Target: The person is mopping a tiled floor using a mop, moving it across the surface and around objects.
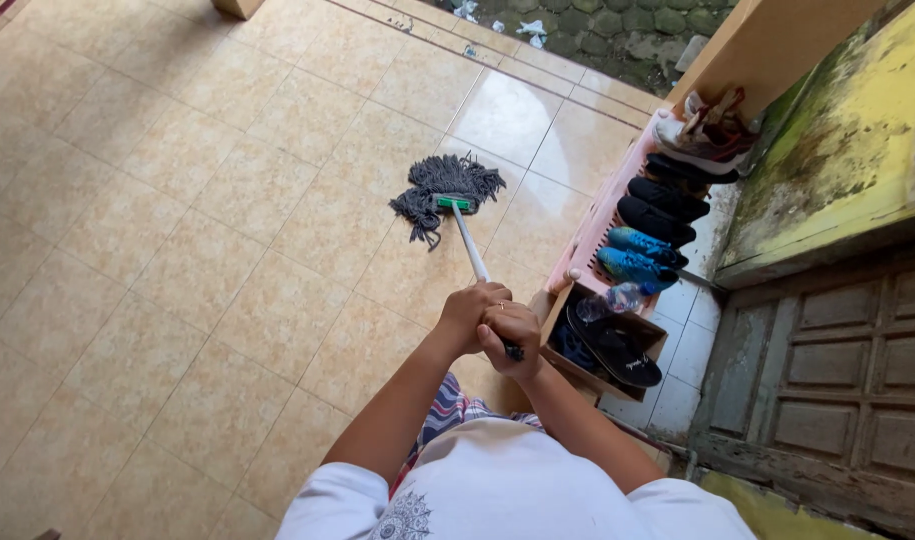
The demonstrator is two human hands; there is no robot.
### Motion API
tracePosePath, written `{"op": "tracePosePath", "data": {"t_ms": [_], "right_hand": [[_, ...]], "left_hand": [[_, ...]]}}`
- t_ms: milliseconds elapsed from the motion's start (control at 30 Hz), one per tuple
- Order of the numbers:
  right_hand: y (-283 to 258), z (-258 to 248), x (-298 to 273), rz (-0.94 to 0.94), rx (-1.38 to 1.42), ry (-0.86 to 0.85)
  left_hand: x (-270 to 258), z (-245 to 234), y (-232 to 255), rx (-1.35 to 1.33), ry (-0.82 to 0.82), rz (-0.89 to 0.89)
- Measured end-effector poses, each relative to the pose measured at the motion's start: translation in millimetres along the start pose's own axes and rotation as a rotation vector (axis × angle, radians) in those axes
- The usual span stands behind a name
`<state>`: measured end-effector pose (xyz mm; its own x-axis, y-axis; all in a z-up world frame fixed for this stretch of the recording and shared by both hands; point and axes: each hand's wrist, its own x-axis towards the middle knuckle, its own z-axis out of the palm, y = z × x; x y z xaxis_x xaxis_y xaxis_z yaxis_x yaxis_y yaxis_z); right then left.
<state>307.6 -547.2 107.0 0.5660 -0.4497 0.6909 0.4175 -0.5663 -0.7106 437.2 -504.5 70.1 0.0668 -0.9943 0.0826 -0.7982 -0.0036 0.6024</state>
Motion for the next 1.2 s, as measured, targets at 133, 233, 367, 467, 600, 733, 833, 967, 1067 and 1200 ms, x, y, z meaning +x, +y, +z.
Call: {"op": "tracePosePath", "data": {"t_ms": [133,233,367,467,600,733,833,967,1067,1200], "right_hand": [[88.2,12.9,14.5,-0.026,-0.159,-0.003],[136.1,23.2,26.7,-0.012,-0.192,-0.046],[116.4,36.8,44.2,0.035,-0.227,-0.053],[64.2,37.8,66.4,0.06,-0.179,-0.064],[46.9,42.2,95.1,0.037,-0.125,-0.035],[119.4,56.1,108.8,-0.073,-0.171,0.086],[193.1,55.4,117.1,-0.033,-0.166,0.04],[221.9,61.2,110.2,0.021,-0.257,-0.081],[179.9,64.3,95.2,-0.021,-0.274,-0.024],[95.0,48.1,98.1,0.016,-0.186,-0.042]], "left_hand": [[52.3,27.2,-91.8,-0.045,0.18,0.2],[78.9,32.9,-138.9,-0.121,0.265,0.255],[76.6,-5.0,-135.3,-0.086,-0.013,0.023],[60.1,-47.3,-101.6,0.028,-0.093,0.054],[62.9,-78.1,-89.4,0.061,-0.14,0.07],[97.1,-59.7,-146.4,-0.13,0.001,0.17],[144.3,-43.5,-206.6,-0.409,0.052,0.223],[137.1,-32.7,-222.8,-0.315,0.019,0.198],[127.0,-44.8,-200.4,-0.164,0.021,0.217],[88.9,-53.2,-133.6,0.112,-0.089,0.111]]}}
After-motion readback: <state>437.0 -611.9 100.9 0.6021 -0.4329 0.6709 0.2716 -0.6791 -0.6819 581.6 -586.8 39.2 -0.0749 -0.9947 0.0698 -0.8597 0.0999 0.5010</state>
